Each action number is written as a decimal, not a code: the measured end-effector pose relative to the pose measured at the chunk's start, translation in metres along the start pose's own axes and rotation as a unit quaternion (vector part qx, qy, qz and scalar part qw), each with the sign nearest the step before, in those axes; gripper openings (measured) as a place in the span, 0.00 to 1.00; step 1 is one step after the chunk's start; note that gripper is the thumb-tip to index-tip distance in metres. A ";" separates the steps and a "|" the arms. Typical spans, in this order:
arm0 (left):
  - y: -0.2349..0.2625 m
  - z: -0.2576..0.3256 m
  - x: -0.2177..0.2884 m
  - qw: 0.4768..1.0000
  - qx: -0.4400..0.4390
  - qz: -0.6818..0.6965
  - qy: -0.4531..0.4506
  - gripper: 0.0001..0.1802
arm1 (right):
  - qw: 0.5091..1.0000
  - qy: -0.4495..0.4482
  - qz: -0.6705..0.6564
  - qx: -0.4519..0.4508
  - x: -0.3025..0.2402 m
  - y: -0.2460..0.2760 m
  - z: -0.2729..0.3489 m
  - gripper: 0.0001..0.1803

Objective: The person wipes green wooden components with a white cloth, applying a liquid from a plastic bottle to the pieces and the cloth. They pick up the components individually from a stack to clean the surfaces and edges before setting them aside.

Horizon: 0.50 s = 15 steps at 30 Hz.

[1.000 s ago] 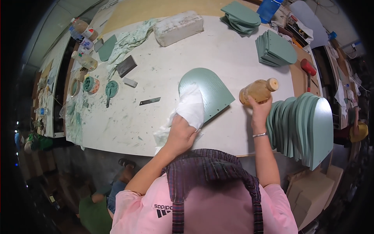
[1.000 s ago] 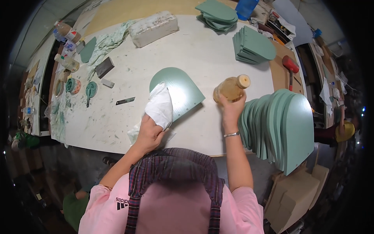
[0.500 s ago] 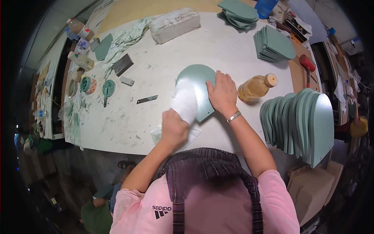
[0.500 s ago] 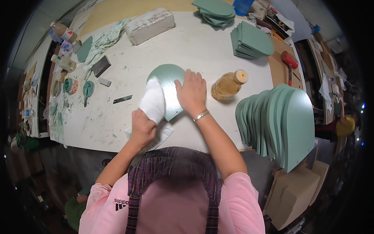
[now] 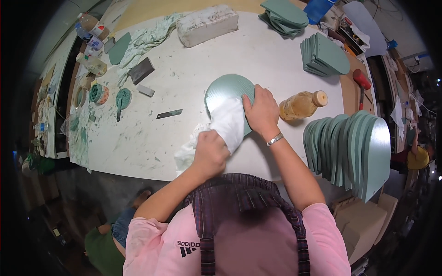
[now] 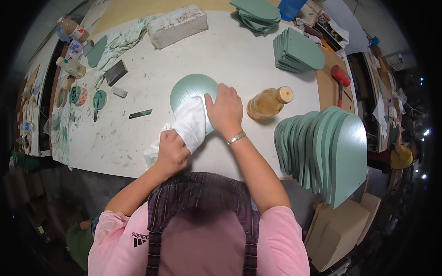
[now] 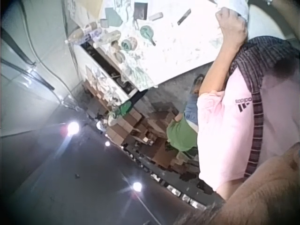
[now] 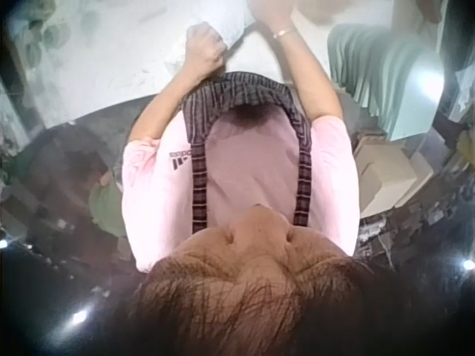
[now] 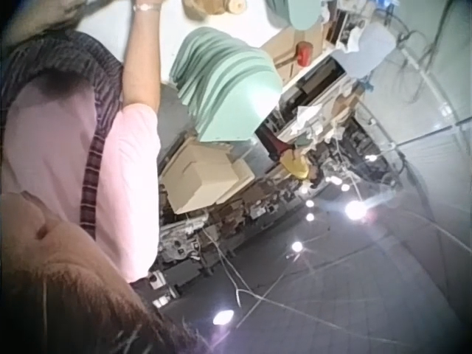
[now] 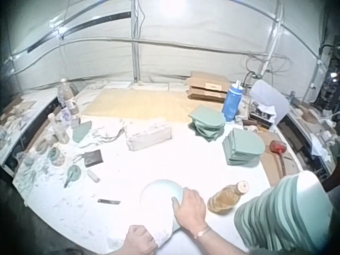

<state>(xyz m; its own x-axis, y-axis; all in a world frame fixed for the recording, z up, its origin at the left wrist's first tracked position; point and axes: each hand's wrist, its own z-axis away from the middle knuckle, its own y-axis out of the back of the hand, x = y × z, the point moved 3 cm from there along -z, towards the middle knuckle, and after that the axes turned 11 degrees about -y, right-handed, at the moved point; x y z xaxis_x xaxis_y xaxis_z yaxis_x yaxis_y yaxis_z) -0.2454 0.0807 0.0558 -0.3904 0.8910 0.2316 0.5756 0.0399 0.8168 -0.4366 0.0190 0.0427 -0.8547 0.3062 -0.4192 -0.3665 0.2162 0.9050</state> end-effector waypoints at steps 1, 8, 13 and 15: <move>0.000 -0.001 0.001 1.000 -0.001 0.008 -0.007 0.03 | 1.000 0.000 0.000 0.002 0.002 0.000 -0.001 0.25; 0.001 0.003 0.011 0.998 -0.026 0.041 -0.046 0.05 | 1.000 -0.004 -0.013 0.003 0.005 0.000 0.000 0.23; 0.011 0.013 -0.027 0.989 0.035 0.073 0.126 0.06 | 0.999 -0.028 -0.028 -0.030 0.003 0.003 0.001 0.22; 0.027 0.019 -0.046 0.862 0.178 0.323 0.347 0.08 | 0.999 -0.010 -0.027 -0.035 0.003 0.004 -0.001 0.22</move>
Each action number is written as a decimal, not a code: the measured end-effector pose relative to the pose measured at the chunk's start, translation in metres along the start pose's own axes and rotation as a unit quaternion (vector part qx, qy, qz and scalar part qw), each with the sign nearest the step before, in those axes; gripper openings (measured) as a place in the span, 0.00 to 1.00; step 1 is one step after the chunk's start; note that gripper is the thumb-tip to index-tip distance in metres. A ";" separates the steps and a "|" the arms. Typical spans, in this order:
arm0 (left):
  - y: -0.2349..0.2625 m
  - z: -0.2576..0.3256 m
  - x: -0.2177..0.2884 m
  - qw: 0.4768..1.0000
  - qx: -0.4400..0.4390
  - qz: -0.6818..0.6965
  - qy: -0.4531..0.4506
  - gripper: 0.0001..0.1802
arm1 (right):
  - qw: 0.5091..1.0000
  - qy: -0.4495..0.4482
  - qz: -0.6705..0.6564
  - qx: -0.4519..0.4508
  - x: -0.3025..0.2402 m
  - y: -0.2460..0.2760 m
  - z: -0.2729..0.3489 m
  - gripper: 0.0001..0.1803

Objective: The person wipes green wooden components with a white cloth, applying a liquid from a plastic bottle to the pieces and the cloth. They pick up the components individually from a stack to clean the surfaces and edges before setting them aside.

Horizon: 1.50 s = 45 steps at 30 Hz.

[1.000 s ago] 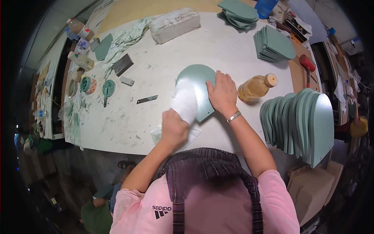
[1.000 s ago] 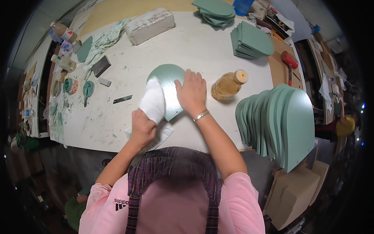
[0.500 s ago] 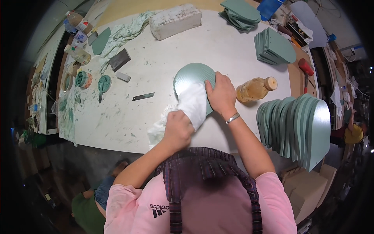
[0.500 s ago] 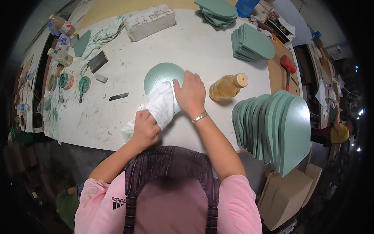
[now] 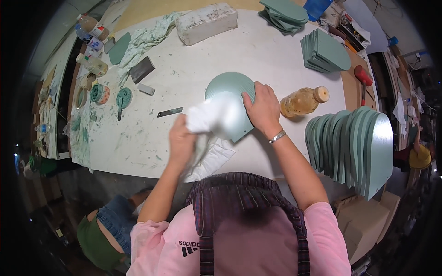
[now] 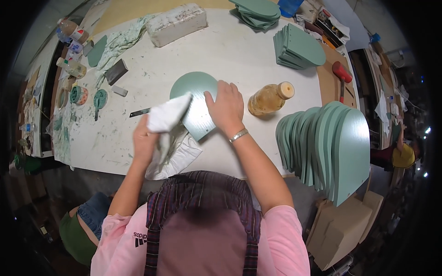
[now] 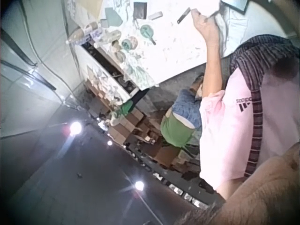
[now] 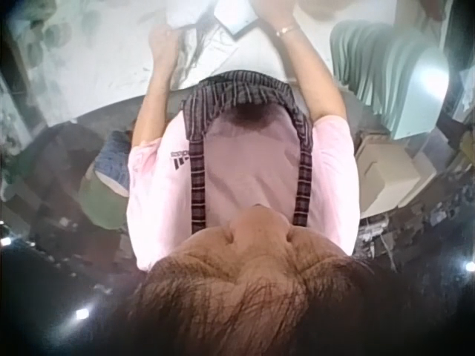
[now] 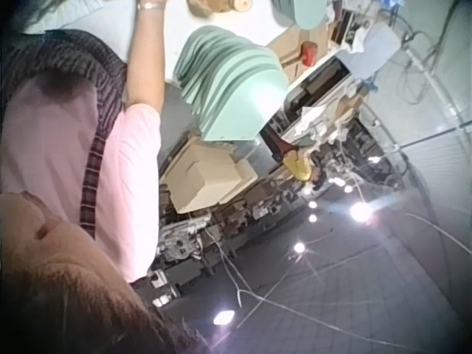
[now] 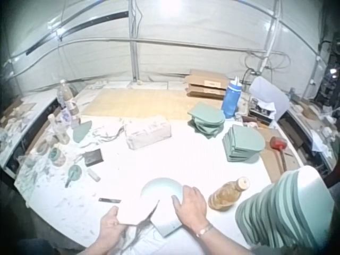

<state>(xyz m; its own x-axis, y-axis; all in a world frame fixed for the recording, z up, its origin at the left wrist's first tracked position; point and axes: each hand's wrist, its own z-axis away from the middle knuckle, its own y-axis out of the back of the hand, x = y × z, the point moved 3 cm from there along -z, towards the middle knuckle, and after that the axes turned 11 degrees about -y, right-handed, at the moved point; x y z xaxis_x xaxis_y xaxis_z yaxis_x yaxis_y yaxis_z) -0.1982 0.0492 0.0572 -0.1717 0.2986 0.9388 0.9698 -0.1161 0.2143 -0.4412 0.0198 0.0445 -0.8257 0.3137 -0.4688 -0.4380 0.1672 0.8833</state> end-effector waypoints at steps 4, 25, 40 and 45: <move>-0.003 -0.014 0.017 0.960 0.075 0.176 0.205 0.08 | 1.000 -0.004 0.003 -0.002 0.002 -0.002 -0.001 0.24; -0.010 -0.073 -0.023 0.896 -0.083 -0.390 -0.194 0.13 | 1.000 0.005 -0.018 -0.014 0.007 -0.004 -0.002 0.30; -0.021 -0.085 -0.019 0.868 -0.176 -0.423 -0.193 0.13 | 1.000 0.020 -0.011 0.008 0.002 -0.005 0.006 0.29; -0.036 -0.101 -0.017 0.875 -0.166 -0.404 -0.208 0.14 | 0.994 -0.041 -0.090 -0.035 0.008 0.003 -0.002 0.26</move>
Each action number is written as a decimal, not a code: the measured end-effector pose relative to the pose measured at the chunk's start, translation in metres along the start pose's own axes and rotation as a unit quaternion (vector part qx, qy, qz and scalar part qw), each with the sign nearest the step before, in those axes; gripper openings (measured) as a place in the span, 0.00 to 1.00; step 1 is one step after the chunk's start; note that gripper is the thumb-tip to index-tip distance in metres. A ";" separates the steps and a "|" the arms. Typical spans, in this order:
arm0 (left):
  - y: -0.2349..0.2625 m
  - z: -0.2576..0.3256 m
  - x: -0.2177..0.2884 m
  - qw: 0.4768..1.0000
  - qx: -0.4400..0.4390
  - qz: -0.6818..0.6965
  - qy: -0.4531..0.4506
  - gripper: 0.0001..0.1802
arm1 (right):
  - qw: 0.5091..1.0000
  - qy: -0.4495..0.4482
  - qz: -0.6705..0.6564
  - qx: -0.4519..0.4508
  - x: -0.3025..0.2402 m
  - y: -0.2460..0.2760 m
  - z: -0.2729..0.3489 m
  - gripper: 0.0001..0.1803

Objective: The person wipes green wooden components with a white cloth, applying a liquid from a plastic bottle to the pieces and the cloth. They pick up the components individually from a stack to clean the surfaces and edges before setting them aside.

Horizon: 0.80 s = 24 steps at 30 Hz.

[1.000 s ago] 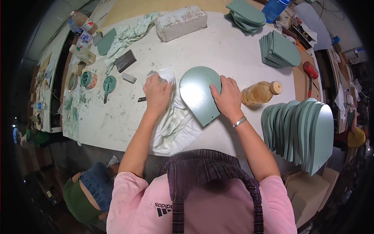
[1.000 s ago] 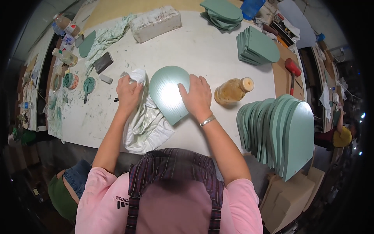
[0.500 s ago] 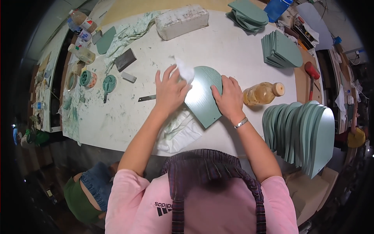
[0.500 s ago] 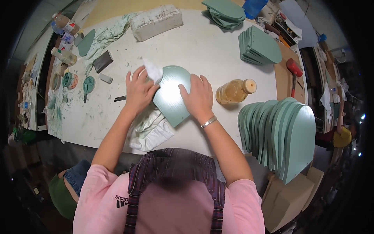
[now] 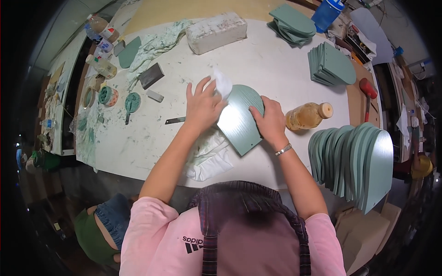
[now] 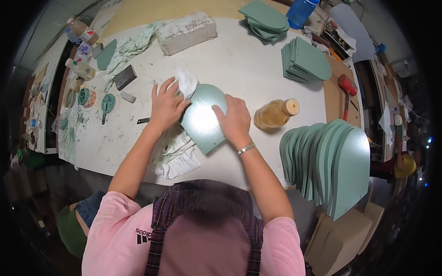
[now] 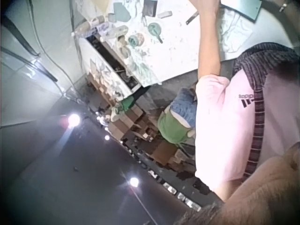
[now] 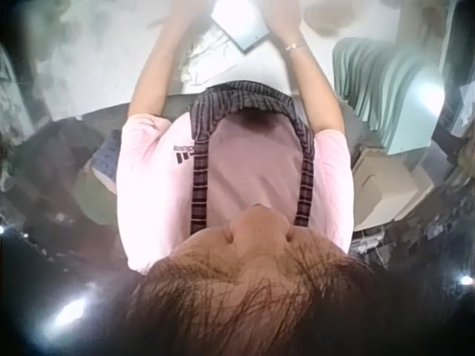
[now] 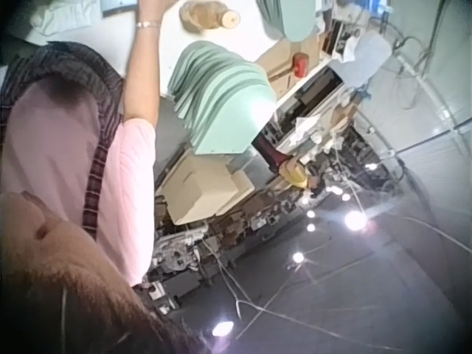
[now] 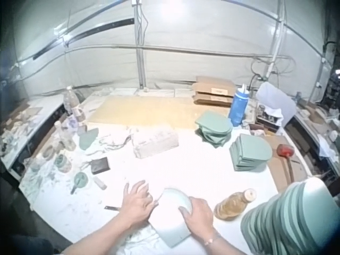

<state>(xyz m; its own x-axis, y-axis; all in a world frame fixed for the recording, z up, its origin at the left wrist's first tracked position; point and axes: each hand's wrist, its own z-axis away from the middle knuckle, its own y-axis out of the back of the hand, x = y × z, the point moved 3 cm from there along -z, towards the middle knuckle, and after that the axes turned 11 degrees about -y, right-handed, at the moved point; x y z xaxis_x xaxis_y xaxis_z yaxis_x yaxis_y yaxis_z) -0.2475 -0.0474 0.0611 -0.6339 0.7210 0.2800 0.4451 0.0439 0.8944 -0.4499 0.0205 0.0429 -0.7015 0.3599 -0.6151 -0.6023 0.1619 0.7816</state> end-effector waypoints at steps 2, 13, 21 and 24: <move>0.002 0.024 -0.008 0.999 -0.029 0.010 0.021 0.15 | 1.000 -0.004 -0.020 -0.021 0.009 0.007 -0.014 0.23; 0.055 0.053 0.004 0.802 0.208 0.484 0.279 0.17 | 0.992 -0.007 -0.125 -0.035 -0.022 0.066 -0.005 0.11; 0.052 0.030 0.080 0.979 -0.004 0.177 -0.103 0.15 | 0.810 -0.159 -0.556 -0.099 -0.035 0.068 0.048 0.05; 0.040 0.042 0.054 0.986 0.039 0.156 -0.044 0.15 | 0.794 -0.147 -0.590 -0.026 -0.023 0.068 0.055 0.04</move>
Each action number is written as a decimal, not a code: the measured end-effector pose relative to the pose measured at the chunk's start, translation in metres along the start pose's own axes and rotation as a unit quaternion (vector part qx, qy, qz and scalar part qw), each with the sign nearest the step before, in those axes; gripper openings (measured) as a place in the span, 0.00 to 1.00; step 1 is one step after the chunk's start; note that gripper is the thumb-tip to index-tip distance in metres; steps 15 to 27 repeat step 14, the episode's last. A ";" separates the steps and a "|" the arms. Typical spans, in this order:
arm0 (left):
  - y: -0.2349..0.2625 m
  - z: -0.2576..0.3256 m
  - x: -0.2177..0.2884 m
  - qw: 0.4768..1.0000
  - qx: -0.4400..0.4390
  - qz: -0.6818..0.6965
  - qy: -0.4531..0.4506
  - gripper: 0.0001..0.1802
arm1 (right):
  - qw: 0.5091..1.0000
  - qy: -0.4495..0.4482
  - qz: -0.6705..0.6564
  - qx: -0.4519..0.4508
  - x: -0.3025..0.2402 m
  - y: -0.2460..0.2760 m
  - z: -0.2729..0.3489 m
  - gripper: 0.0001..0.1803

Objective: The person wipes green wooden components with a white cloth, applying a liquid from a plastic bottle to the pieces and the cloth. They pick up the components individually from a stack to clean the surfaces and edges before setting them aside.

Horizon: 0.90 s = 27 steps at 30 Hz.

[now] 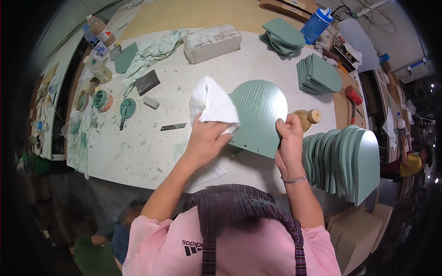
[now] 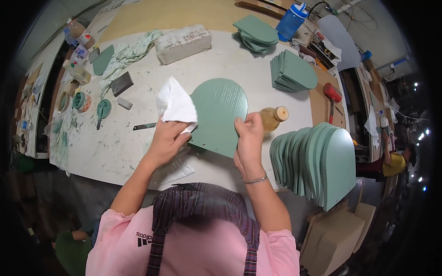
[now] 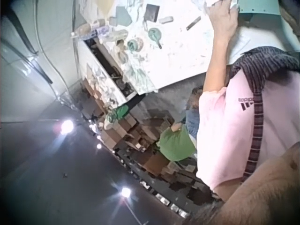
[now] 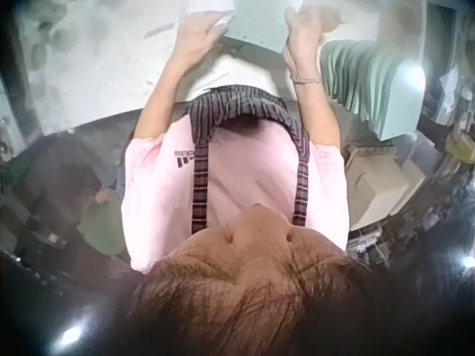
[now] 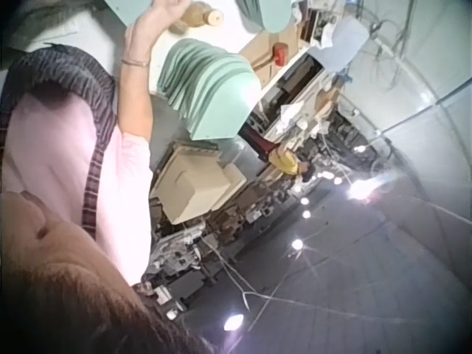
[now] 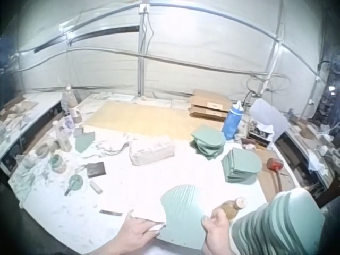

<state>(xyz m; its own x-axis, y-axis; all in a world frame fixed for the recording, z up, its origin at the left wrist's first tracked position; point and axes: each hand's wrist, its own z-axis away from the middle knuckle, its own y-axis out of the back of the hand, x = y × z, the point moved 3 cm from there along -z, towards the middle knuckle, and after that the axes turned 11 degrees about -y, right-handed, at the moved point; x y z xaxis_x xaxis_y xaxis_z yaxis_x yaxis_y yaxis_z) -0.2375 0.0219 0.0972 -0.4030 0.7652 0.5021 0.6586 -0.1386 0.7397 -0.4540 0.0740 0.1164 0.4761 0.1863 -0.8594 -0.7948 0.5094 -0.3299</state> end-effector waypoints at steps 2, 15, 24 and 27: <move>-0.009 0.032 -0.024 0.964 0.027 0.197 0.179 0.12 | 0.999 0.004 0.043 0.034 0.001 0.000 0.004 0.06; 0.010 -0.009 -0.001 0.950 0.063 0.292 0.094 0.20 | 0.998 -0.023 0.017 -0.059 0.022 -0.012 0.044 0.09; 0.010 -0.009 -0.001 0.950 0.063 0.292 0.094 0.20 | 0.998 -0.023 0.017 -0.059 0.022 -0.012 0.044 0.09; 0.010 -0.009 -0.001 0.950 0.063 0.292 0.094 0.20 | 0.998 -0.023 0.017 -0.059 0.022 -0.012 0.044 0.09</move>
